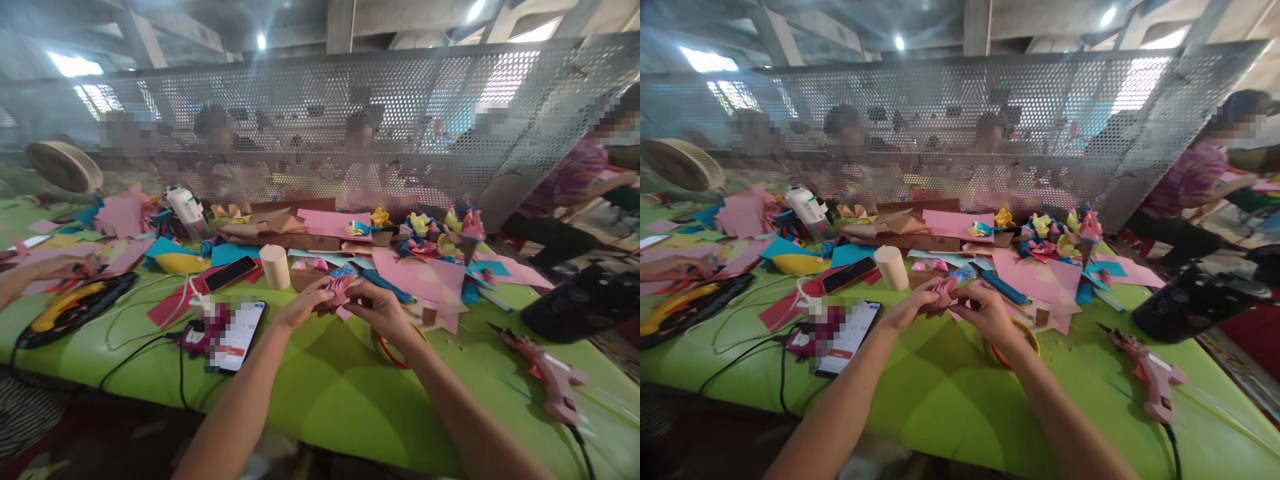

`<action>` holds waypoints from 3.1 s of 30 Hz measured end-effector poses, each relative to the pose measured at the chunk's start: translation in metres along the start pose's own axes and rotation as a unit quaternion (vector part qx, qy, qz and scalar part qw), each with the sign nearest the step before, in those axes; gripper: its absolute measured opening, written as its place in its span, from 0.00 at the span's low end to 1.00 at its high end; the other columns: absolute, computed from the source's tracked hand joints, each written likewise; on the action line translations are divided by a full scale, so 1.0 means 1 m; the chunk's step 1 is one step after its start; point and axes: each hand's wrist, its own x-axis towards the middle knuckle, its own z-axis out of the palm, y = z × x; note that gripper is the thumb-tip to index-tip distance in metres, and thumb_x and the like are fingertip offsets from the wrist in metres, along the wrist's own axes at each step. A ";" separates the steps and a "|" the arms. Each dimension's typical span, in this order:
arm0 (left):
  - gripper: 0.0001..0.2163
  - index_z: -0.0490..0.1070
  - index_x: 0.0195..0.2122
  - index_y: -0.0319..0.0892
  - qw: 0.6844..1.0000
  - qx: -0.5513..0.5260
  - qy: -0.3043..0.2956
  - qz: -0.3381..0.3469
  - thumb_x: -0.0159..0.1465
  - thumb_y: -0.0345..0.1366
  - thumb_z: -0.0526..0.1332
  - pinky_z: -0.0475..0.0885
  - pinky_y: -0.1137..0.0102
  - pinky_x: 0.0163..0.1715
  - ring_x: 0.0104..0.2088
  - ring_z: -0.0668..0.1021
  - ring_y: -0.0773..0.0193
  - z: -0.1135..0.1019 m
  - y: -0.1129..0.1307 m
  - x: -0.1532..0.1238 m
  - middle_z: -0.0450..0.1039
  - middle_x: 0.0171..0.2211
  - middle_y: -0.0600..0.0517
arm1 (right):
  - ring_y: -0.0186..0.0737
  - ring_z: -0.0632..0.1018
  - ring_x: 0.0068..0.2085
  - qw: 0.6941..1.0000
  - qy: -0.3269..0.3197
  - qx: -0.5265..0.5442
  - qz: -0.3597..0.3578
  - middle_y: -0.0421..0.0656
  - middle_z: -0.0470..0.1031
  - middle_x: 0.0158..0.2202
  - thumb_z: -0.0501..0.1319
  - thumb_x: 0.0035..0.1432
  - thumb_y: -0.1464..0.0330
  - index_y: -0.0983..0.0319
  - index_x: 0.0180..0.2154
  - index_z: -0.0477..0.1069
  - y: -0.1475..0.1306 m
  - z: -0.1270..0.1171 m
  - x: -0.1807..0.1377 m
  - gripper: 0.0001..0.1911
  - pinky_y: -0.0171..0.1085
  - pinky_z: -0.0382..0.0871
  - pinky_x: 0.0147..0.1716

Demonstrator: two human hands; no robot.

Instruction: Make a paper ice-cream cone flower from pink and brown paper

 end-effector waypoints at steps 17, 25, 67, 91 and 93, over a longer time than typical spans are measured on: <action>0.13 0.67 0.44 0.42 0.996 0.084 0.002 0.029 0.60 0.40 0.57 0.57 0.72 0.25 0.27 0.65 0.68 -0.001 -0.007 0.004 0.64 0.30 0.55 | 0.36 0.67 0.28 0.994 0.063 0.055 0.077 0.39 0.70 0.27 0.66 0.55 0.55 0.60 0.37 0.72 -0.006 -0.003 0.000 0.15 0.33 0.60 0.26; 0.06 0.66 0.40 0.43 0.976 0.209 0.032 0.060 0.64 0.38 0.56 0.60 0.72 0.32 0.30 0.64 0.67 0.004 -0.001 0.002 0.63 0.31 0.56 | 0.38 0.71 0.30 0.996 0.040 0.047 0.062 0.42 0.75 0.30 0.64 0.59 0.56 0.61 0.35 0.75 -0.004 0.001 0.000 0.14 0.35 0.64 0.30; 0.22 0.71 0.45 0.40 0.990 -0.137 -0.001 -0.018 0.58 0.52 0.63 0.54 0.75 0.21 0.26 0.71 0.69 0.009 -0.004 0.001 0.69 0.29 0.53 | 0.38 0.75 0.29 0.984 -0.068 0.138 0.094 0.42 0.79 0.29 0.68 0.53 0.54 0.60 0.33 0.80 0.000 0.005 -0.003 0.16 0.38 0.71 0.32; 0.18 0.67 0.41 0.40 0.999 0.007 -0.010 0.044 0.58 0.48 0.64 0.54 0.74 0.22 0.25 0.65 0.71 0.007 0.000 0.000 0.63 0.27 0.56 | 0.39 0.76 0.27 0.986 -0.031 0.127 0.099 0.42 0.79 0.27 0.67 0.53 0.51 0.58 0.32 0.80 0.002 0.006 -0.001 0.18 0.38 0.73 0.29; 0.18 0.67 0.41 0.40 0.999 -0.005 -0.002 0.040 0.58 0.48 0.64 0.54 0.74 0.22 0.25 0.65 0.71 0.007 -0.001 0.001 0.63 0.27 0.56 | 0.39 0.77 0.28 0.984 -0.029 0.141 0.106 0.42 0.80 0.28 0.68 0.52 0.50 0.58 0.32 0.80 0.003 0.006 -0.001 0.18 0.38 0.74 0.29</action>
